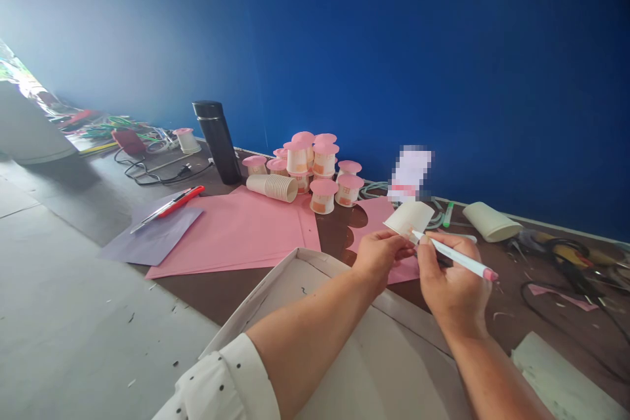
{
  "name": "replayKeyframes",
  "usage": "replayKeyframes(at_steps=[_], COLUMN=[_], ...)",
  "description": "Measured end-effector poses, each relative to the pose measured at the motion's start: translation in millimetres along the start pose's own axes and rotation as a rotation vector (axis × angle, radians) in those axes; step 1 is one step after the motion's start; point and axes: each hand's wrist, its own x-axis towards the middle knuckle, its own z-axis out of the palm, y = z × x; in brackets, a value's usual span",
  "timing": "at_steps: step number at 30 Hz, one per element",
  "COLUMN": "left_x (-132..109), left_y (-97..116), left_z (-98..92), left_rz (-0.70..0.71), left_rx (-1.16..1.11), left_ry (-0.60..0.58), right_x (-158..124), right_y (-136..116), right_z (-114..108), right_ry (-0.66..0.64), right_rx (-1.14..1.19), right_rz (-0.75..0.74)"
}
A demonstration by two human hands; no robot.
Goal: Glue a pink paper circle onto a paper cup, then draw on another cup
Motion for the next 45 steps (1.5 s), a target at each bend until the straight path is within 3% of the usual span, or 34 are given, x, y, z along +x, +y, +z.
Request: replayKeyframes(at_steps=[11,30,45], left_x=[-2.9,-2.4,-1.8], left_y=[6.4,3.7,3.8], left_z=[3.4,2.5,3.2], left_rz=[-0.044,-0.022,-0.022], left_rx=[-0.217,-0.136,-0.023], left_ry=[0.013,-0.037,0.021], right_x=[-0.8,0.0,-0.1], right_y=[7.0,2.7,3.5], right_z=[1.1,-0.4,-0.2], right_ry=[0.056,0.012,0.017], right_rx=[0.067,0.011,-0.016], right_rz=[0.056,0.0,0.006])
